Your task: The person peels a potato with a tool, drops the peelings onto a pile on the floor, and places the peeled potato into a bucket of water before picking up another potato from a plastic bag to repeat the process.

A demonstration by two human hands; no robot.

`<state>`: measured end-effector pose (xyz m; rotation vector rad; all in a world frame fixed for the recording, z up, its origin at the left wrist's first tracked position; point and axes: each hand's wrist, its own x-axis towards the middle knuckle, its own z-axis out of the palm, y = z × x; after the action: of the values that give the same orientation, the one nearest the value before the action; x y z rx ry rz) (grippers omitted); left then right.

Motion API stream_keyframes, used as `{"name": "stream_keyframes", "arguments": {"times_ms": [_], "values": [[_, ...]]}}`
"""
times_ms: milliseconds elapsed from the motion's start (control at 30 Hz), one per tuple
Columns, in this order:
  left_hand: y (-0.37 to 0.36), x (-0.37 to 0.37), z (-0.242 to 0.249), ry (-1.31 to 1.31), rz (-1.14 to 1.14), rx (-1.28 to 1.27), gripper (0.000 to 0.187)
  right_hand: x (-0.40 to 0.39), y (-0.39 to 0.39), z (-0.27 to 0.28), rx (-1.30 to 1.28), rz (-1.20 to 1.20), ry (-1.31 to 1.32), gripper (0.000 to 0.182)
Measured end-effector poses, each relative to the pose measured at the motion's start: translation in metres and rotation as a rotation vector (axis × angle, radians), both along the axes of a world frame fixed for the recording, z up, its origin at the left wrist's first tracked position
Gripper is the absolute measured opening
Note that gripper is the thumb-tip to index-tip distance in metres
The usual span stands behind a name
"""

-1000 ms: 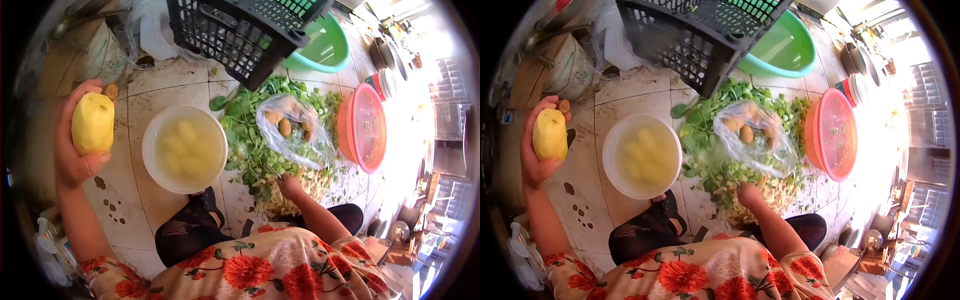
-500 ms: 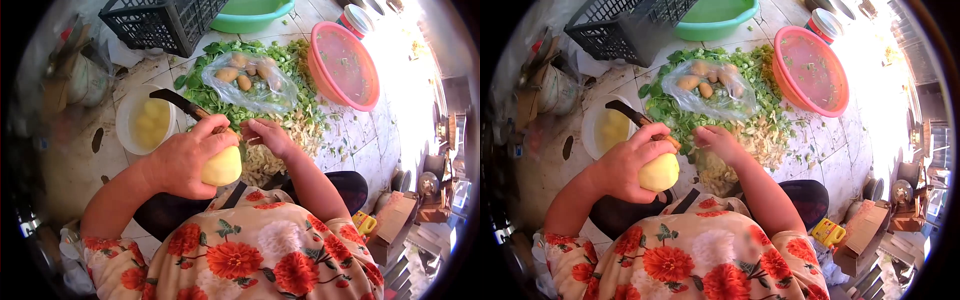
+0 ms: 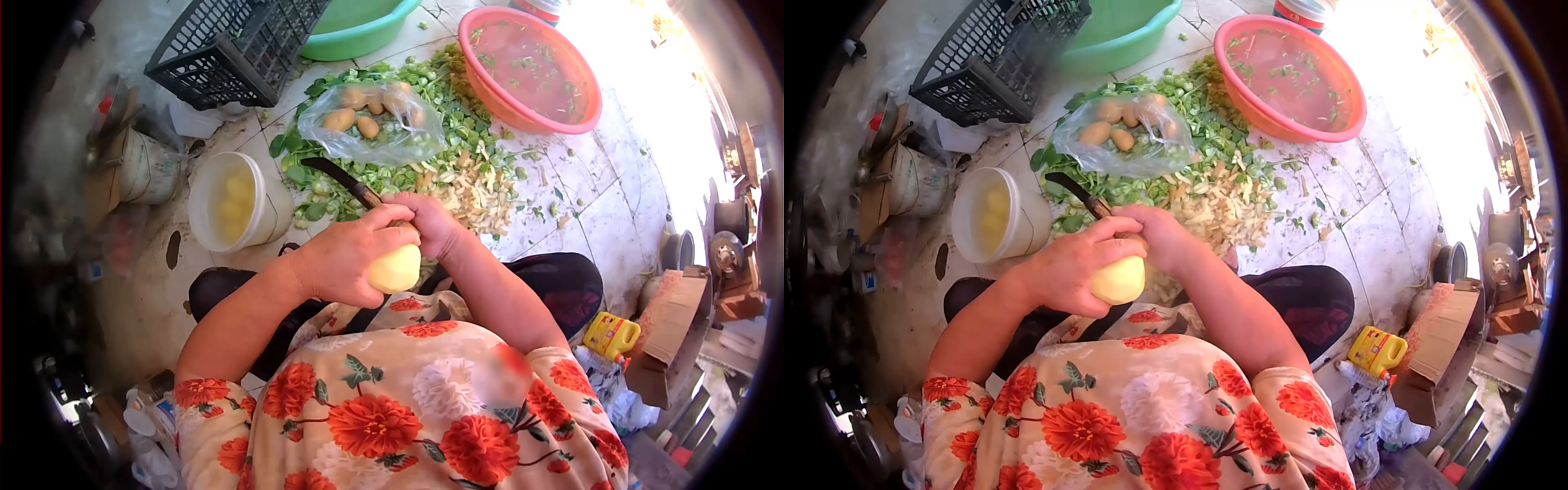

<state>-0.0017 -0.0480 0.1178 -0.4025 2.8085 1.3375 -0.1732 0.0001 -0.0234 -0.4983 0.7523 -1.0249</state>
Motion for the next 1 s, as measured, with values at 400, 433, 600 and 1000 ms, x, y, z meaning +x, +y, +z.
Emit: {"name": "stream_keyframes", "arguments": {"times_ms": [400, 433, 600, 1000], "values": [[-0.019, 0.054, -0.073, 0.415, 0.846, 1.059, 0.074, -0.003, 0.019, 0.048, -0.114, -0.040, 0.904, 0.023], [-0.019, 0.055, -0.074, 0.410, 0.845, 1.061, 0.074, 0.002, 0.024, 0.065, -0.178, 0.016, 1.027, 0.034], [-0.009, 0.064, -0.075, 0.273, 0.879, 1.205, 0.070, 0.025, 0.035, 0.057, -0.501, 0.015, 1.115, 0.031], [0.001, 0.083, -0.085, 0.328, 0.906, 1.090, 0.063, 0.049, 0.038, 0.060, -0.450, 0.253, 1.234, 0.024]]}}
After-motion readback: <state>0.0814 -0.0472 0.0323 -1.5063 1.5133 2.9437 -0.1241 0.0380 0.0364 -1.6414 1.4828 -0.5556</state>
